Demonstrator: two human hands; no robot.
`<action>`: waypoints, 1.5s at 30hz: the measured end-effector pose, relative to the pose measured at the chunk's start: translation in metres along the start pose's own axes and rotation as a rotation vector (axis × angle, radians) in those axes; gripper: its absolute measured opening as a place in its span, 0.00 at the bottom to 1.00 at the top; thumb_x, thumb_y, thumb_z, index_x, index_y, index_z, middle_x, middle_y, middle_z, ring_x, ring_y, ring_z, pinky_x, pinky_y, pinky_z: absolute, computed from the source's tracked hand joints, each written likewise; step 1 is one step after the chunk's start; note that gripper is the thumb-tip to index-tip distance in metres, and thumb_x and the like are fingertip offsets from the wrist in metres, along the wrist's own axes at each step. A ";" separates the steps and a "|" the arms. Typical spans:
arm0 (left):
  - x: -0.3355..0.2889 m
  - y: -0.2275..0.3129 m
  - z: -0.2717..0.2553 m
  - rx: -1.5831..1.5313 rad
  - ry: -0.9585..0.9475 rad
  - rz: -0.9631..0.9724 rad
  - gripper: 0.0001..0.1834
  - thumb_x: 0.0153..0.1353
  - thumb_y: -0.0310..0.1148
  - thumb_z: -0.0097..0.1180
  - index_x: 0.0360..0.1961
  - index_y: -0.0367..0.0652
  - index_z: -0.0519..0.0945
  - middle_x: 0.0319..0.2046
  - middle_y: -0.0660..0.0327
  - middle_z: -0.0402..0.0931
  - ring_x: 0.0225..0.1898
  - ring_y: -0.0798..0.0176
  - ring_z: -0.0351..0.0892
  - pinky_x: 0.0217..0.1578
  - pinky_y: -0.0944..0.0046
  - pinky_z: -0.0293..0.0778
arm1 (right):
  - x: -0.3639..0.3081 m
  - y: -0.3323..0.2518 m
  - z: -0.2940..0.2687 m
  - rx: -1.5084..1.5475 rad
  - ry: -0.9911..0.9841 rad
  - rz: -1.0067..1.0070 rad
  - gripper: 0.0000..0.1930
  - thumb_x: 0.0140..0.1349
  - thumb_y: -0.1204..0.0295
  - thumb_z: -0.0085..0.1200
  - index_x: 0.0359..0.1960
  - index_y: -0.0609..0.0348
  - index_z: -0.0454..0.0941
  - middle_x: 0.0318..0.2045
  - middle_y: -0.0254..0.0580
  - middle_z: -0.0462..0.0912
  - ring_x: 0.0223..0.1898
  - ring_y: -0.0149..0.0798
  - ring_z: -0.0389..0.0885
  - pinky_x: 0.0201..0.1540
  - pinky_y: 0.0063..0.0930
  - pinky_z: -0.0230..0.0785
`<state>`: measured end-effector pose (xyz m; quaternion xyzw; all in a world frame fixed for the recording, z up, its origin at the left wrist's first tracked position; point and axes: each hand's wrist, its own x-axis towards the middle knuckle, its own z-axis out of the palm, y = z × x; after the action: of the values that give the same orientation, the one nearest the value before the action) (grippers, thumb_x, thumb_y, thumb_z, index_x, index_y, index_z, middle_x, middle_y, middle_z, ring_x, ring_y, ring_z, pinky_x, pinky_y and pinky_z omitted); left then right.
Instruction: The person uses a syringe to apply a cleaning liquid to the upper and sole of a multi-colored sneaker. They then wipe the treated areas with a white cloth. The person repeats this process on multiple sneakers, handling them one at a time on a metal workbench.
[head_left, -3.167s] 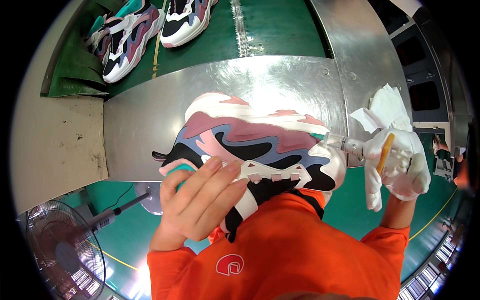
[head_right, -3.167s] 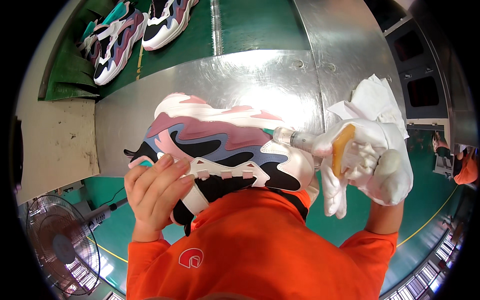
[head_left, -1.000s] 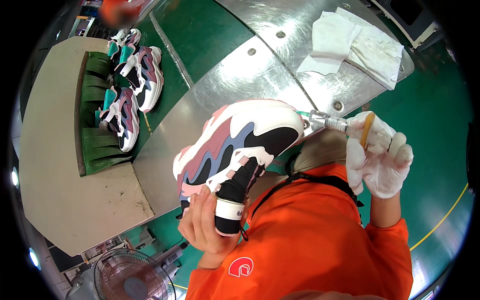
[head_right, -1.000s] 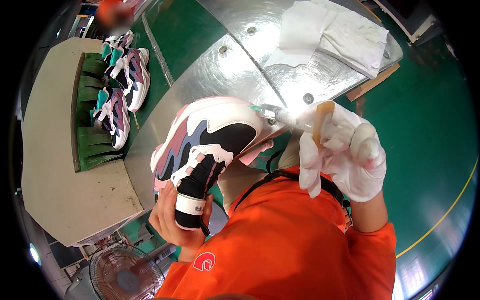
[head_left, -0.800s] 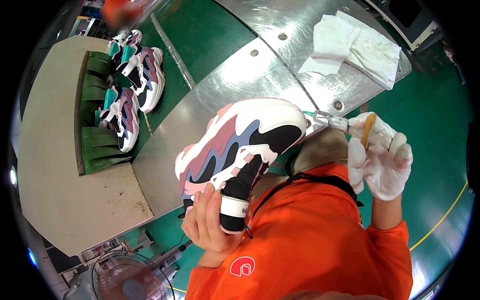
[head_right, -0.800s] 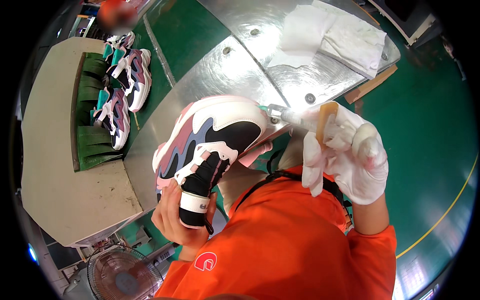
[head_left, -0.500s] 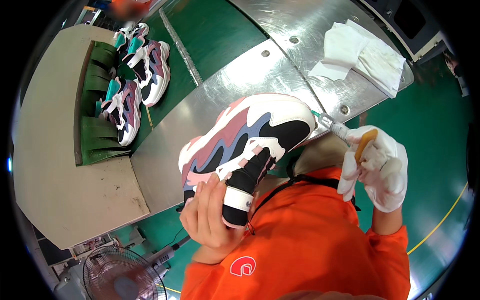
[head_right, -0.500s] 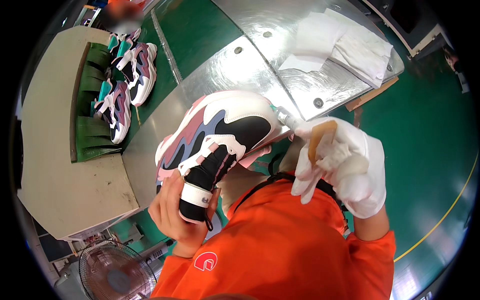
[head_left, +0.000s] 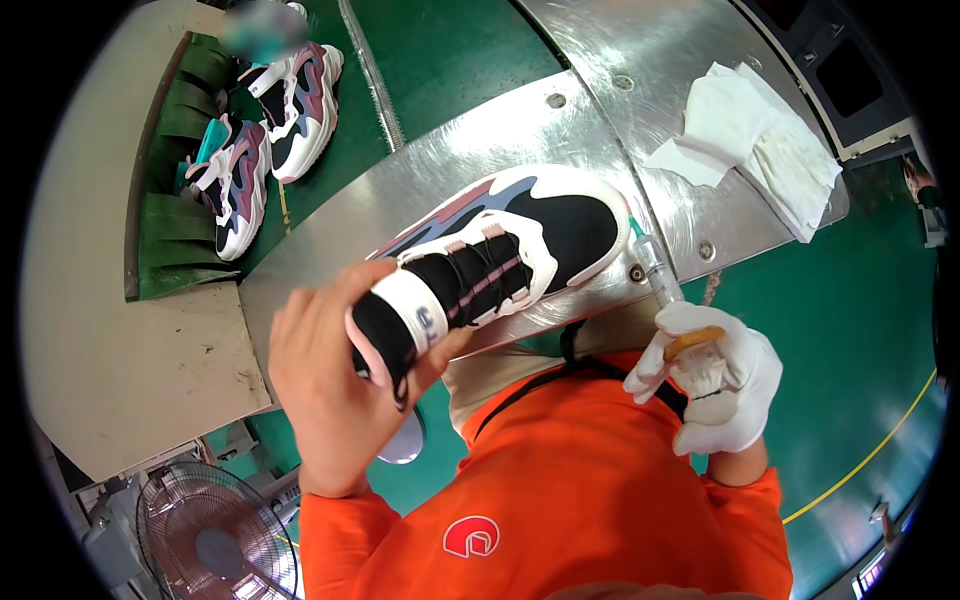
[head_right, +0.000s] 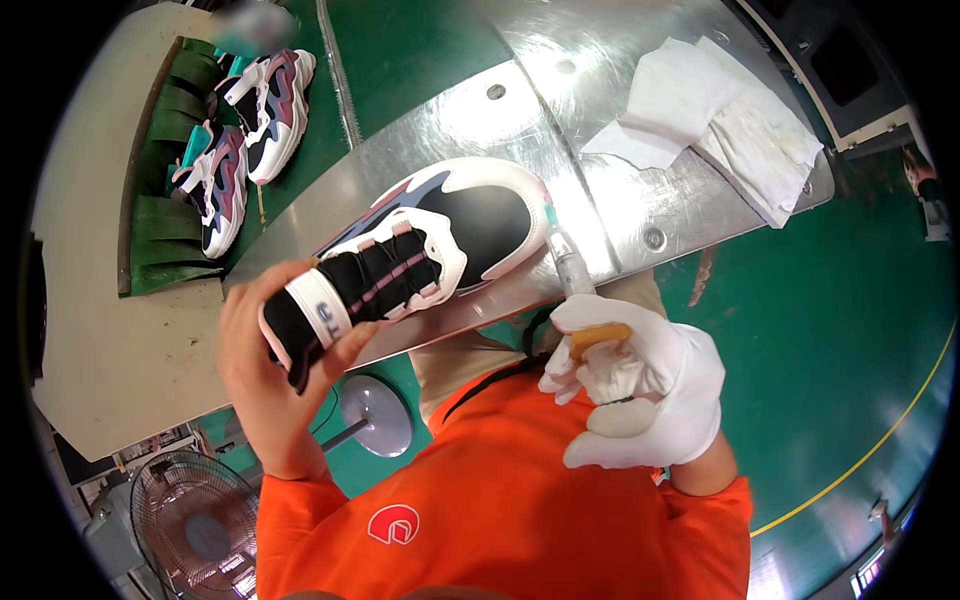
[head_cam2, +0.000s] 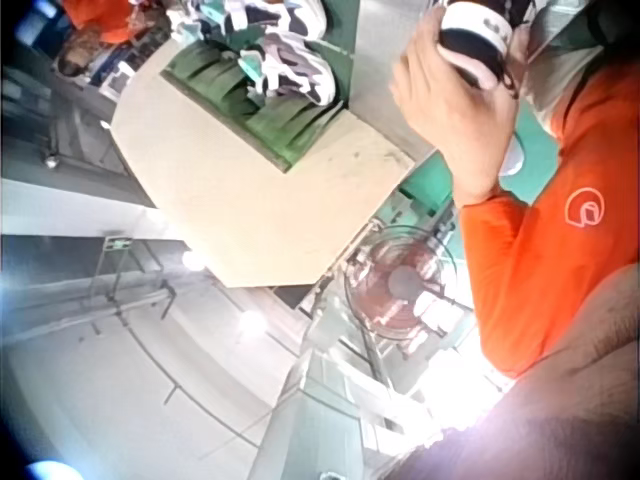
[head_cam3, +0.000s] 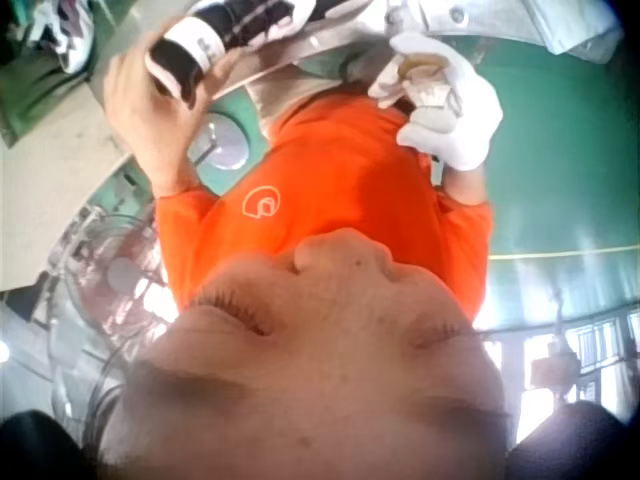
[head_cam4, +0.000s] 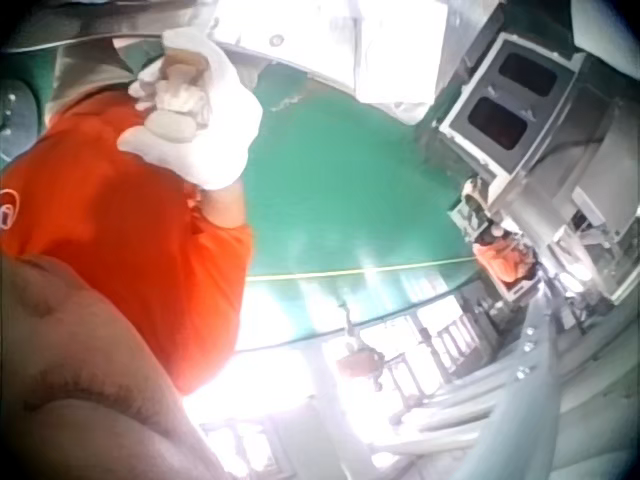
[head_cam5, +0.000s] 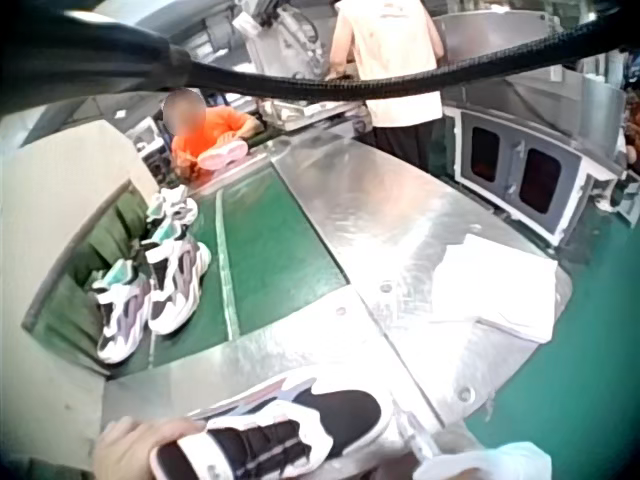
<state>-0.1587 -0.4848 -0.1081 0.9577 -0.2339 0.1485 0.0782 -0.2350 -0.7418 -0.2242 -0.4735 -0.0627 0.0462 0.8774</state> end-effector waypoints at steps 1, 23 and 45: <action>0.006 -0.002 0.001 -0.028 -0.020 -0.002 0.30 0.36 0.43 0.77 0.40 0.42 0.78 0.31 0.58 0.78 0.30 0.54 0.74 0.33 0.58 0.68 | -0.001 0.004 -0.003 -0.037 0.018 0.036 0.44 0.25 0.82 0.75 0.54 0.73 0.71 0.35 0.46 0.81 0.36 0.38 0.83 0.38 0.27 0.78; 0.092 -0.058 -0.005 -0.546 -0.473 -0.425 0.20 0.40 0.36 0.73 0.31 0.34 0.82 0.24 0.62 0.81 0.26 0.72 0.77 0.29 0.72 0.71 | 0.023 0.040 -0.012 -0.208 -0.112 -0.329 0.38 0.30 0.74 0.78 0.46 0.78 0.73 0.42 0.61 0.78 0.36 0.43 0.82 0.34 0.30 0.79; -0.048 0.016 0.011 0.241 0.025 0.197 0.37 0.43 0.46 0.74 0.50 0.37 0.74 0.45 0.54 0.80 0.39 0.52 0.78 0.43 0.59 0.70 | 0.022 0.031 -0.055 -0.276 0.261 -0.395 0.45 0.36 0.82 0.68 0.60 0.67 0.58 0.46 0.46 0.75 0.47 0.40 0.76 0.53 0.34 0.70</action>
<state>-0.2045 -0.4808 -0.1324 0.9306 -0.3063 0.1941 -0.0492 -0.2055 -0.7673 -0.2784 -0.5692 -0.0459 -0.1963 0.7971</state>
